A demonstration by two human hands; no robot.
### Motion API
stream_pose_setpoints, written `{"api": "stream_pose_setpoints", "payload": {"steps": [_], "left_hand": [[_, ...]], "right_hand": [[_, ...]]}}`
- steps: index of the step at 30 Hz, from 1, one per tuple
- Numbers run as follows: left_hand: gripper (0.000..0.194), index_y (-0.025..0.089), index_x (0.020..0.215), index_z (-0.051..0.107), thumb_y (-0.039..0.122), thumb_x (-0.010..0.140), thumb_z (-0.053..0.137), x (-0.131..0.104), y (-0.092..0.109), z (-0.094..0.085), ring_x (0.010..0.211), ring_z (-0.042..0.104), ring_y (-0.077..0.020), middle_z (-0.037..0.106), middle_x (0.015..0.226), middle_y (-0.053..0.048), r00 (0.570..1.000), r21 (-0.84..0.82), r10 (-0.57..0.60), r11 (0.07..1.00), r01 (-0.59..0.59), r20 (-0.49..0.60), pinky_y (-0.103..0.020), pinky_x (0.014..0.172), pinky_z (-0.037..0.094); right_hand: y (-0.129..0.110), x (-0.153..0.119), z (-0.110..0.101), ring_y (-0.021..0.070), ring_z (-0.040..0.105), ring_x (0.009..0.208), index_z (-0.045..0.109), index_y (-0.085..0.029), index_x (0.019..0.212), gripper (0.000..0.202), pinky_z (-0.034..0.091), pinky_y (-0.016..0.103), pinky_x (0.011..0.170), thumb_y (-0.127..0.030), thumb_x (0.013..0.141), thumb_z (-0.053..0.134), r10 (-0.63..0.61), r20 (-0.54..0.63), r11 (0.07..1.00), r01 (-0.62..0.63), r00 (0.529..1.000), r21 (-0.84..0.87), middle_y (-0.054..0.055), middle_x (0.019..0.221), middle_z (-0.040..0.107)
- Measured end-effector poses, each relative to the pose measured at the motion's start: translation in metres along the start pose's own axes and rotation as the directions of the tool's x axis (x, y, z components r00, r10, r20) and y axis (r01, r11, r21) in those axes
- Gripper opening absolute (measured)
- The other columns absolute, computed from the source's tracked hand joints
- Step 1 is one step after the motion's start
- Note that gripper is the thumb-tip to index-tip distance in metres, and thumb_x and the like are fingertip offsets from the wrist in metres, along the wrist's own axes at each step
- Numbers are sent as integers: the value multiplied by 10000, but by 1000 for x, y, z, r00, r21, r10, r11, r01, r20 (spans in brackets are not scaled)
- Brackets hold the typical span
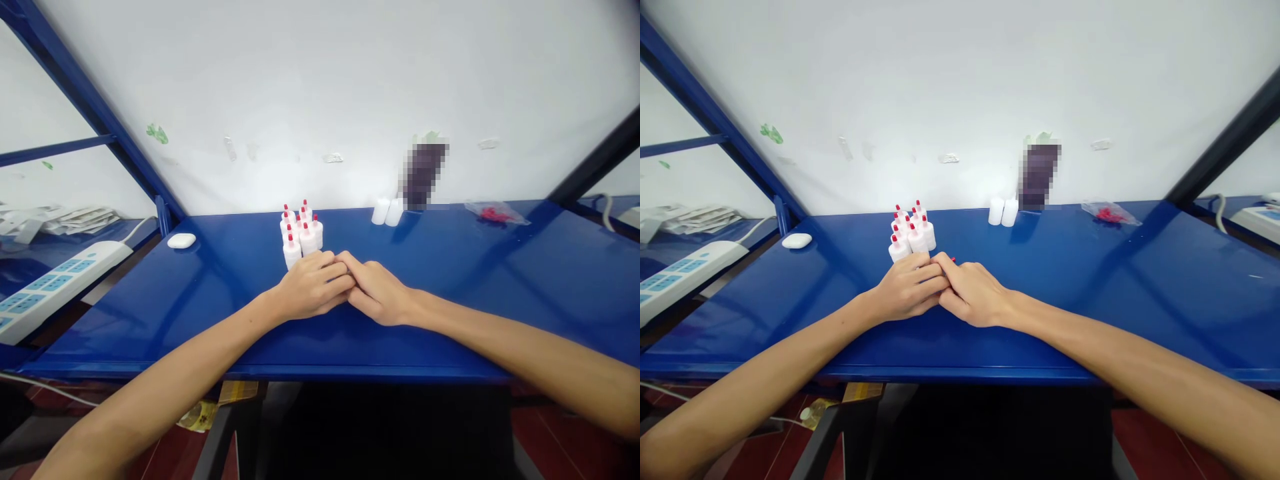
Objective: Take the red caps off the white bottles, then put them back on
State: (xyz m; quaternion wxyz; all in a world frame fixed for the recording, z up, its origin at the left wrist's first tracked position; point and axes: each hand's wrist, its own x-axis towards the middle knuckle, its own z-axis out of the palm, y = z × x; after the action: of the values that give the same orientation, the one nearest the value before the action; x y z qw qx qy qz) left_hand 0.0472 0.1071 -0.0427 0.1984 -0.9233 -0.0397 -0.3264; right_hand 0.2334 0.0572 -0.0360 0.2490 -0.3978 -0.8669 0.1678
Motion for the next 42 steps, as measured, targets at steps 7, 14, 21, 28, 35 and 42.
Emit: {"api": "stream_pose_setpoints", "payload": {"steps": [7, 14, 21, 28, 35, 42], "left_hand": [[170, 183, 941, 616, 281, 976, 482, -6, -28, -20, 859, 498, -218, 625, 994, -103, 995, 61, -100, 993, 99, 6, -384, 768, 436], [149, 189, 916, 663, 291, 894, 556, -22, -55, -36, 1067, 502, -294, 578, 1158, -134, 952, 112, -273, 959, 259, 136, -477, 898, 435], [157, 186, 935, 678, 299, 890, 580, -26, -59, -33, 1092, 498, -306, 582, 1175, -141, 940, 147, -300, 949, 278, 164, -473, 894, 430], [149, 192, 939, 683, 304, 900, 592, -28, -61, -34, 1080, 506, -294, 591, 1166, -127, 941, 146, -309, 946, 290, 136, -456, 891, 426], [125, 183, 967, 668, 238, 954, 557, -19, -53, -39, 912, 531, -218, 671, 952, -68, 967, 52, -236, 971, 232, 95, -374, 822, 414], [146, 203, 1067, 651, 225, 1005, 521, -19, -51, -33, 841, 558, -165, 699, 914, -34, 985, -241, -143, 957, 162, 95, -317, 809, 444]], "right_hand": [[15, 3, -6, 156, 502, 548, 403, -186, 1303, 431, 340, 273, 584, -436, 953, 437, 21, -86, 995, -12, 996, 95, -56, 654, 535], [39, 8, -14, 162, 502, 662, 497, -199, 1229, 375, 361, 289, 649, -176, 860, 433, 140, -91, 986, -147, 986, -81, -16, 764, 545], [65, 13, -23, 178, 513, 708, 465, -209, 1039, 292, 429, 330, 711, -107, 780, 378, 181, -323, 982, -151, 929, 115, 16, 826, 538], [137, 33, -76, 266, 588, 904, 416, -255, 1207, 400, 476, 400, 733, -144, 829, 341, 179, -755, 976, -210, 630, 56, 99, 956, 600], [185, 54, -103, 252, 607, 837, 394, -251, 1141, 332, 490, 387, 671, -170, 820, 369, 285, -732, 956, -243, 619, 167, 67, 860, 588], [202, 60, -92, 170, 576, 665, 395, -257, 906, 230, 460, 307, 632, -118, 728, 437, 389, -700, 878, -10, 598, 479, -16, 725, 525]]}}
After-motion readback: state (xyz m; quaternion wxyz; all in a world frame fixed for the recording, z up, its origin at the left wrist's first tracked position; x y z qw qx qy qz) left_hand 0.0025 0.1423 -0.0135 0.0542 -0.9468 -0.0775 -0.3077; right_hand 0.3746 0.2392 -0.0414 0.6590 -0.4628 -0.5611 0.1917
